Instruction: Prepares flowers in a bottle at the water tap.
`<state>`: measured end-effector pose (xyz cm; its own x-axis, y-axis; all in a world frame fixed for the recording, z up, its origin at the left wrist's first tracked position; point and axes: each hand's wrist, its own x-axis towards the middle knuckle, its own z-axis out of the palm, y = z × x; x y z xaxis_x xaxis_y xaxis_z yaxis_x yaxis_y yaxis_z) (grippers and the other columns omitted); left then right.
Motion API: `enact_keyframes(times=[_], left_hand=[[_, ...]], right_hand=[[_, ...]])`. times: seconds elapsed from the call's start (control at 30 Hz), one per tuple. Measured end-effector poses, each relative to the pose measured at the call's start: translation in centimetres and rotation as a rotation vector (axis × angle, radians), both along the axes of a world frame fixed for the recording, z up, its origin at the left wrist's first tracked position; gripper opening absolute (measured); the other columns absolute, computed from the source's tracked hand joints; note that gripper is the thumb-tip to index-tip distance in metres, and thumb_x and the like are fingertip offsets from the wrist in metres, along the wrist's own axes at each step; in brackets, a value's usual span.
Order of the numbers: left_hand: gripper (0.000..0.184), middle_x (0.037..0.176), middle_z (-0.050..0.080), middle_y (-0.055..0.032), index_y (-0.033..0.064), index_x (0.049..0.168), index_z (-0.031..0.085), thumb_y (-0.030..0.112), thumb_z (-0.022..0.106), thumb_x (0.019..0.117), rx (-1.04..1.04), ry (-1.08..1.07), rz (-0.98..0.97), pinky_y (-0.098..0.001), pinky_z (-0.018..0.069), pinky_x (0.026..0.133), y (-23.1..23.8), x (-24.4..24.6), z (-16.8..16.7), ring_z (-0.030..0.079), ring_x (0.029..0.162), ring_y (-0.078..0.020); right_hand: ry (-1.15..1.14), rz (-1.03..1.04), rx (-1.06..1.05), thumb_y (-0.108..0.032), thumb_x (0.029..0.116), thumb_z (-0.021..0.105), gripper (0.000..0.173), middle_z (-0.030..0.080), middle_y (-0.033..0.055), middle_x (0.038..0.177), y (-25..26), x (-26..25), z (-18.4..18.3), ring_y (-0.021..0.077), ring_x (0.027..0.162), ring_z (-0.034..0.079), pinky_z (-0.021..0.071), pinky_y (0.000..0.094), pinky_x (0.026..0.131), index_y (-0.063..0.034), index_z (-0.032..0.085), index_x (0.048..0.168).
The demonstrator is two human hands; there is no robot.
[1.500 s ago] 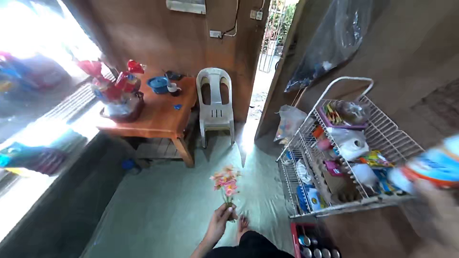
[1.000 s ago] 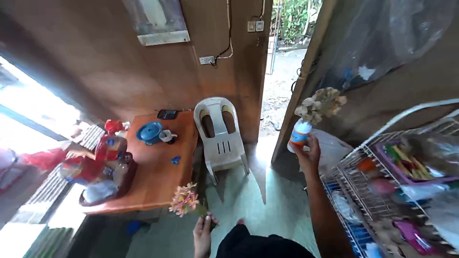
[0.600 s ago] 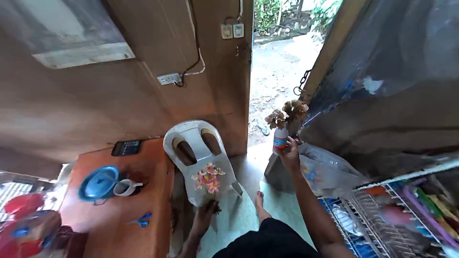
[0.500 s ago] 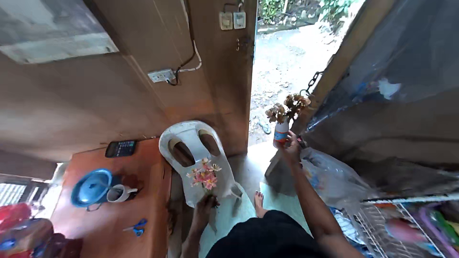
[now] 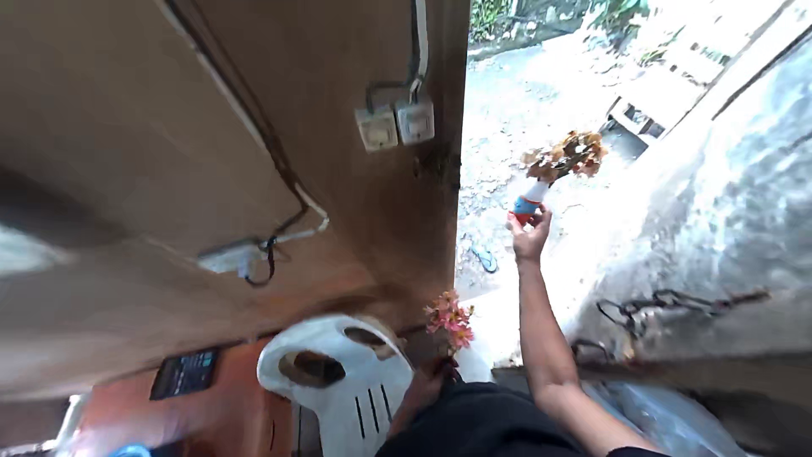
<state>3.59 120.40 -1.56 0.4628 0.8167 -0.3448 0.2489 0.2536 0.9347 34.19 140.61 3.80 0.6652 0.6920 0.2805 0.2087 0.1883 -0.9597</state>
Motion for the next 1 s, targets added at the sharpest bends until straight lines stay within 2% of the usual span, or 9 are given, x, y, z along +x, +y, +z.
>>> enact_keyframes(times=[0.13,0.23,0.43,0.63,0.8,0.87,1.0], left_hand=[[0.022,0.087,0.068,-0.0028,-0.0041,0.116,0.063,0.008,0.048,0.1055,-0.087,-0.182,-0.179,-0.0269,0.0592,0.072,11.0,3.7,0.9,0.067,0.074,-0.0083],[0.023,0.086,0.066,-0.0032,-0.0041,0.115,0.061,0.011,0.046,0.1067,-0.154,-0.209,-0.307,-0.0281,0.0595,0.071,17.9,7.3,1.6,0.066,0.072,-0.0091],[0.025,0.084,0.065,-0.0035,-0.005,0.115,0.062,0.012,0.045,0.1071,-0.099,-0.262,-0.363,-0.0292,0.0594,0.07,27.0,16.0,3.5,0.065,0.07,-0.0101],[0.025,0.083,0.067,-0.0015,-0.0045,0.114,0.062,0.01,0.043,0.1057,0.076,-0.384,-0.105,-0.0293,0.0608,0.073,32.4,23.5,5.8,0.068,0.073,-0.0093],[0.023,0.084,0.07,-0.0045,-0.005,0.116,0.059,0.005,0.041,0.1066,0.103,-0.528,0.435,-0.0337,0.0634,0.072,37.9,28.1,9.9,0.071,0.072,-0.0143],[0.022,0.085,0.069,-0.0042,-0.0036,0.116,0.059,0.005,0.04,0.1076,0.15,-0.548,0.591,-0.0346,0.0637,0.074,40.2,28.5,11.7,0.071,0.073,-0.015],[0.021,0.088,0.07,-0.0014,-0.0021,0.115,0.06,0.003,0.041,0.1063,0.375,-0.418,0.668,-0.0317,0.0633,0.075,44.0,26.5,12.4,0.071,0.075,-0.0121]], right_hand=[[-0.008,-0.155,0.012,-0.01,0.0843,0.08,0.076,0.06,0.0251,0.125,7.3,4.0,2.0,0.0276,0.109,0.065,0.0548,0.0388,0.096,0.0051,0.039,0.147],[-0.046,-0.192,0.004,-0.009,0.0849,0.079,0.076,0.061,0.0259,0.125,11.1,7.5,4.3,0.0282,0.111,0.065,0.0538,0.04,0.098,0.0052,0.038,0.147],[-0.022,-0.258,-0.037,-0.008,0.0841,0.08,0.076,0.061,0.0253,0.128,16.4,13.4,5.4,0.0294,0.113,0.064,0.0535,0.0423,0.099,0.003,0.039,0.147],[-0.001,-0.228,-0.03,-0.012,0.085,0.081,0.076,0.059,0.025,0.128,24.5,19.7,4.0,0.0312,0.112,0.064,0.0534,0.0458,0.097,0.0007,0.039,0.147],[-0.054,-0.152,-0.105,-0.011,0.0877,0.078,0.077,0.056,0.0275,0.134,30.2,25.6,3.9,0.0327,0.118,0.061,0.0508,0.0451,0.102,0.004,0.034,0.15],[-0.096,-0.107,-0.127,-0.013,0.0886,0.077,0.077,0.055,0.0285,0.135,31.6,27.9,4.4,0.0325,0.119,0.061,0.0503,0.043,0.103,0.0066,0.034,0.149],[-0.114,-0.067,-0.136,-0.012,0.0888,0.077,0.077,0.055,0.029,0.133,33.4,32.4,4.6,0.0315,0.118,0.06,0.05,0.0407,0.103,0.0088,0.032,0.149]])
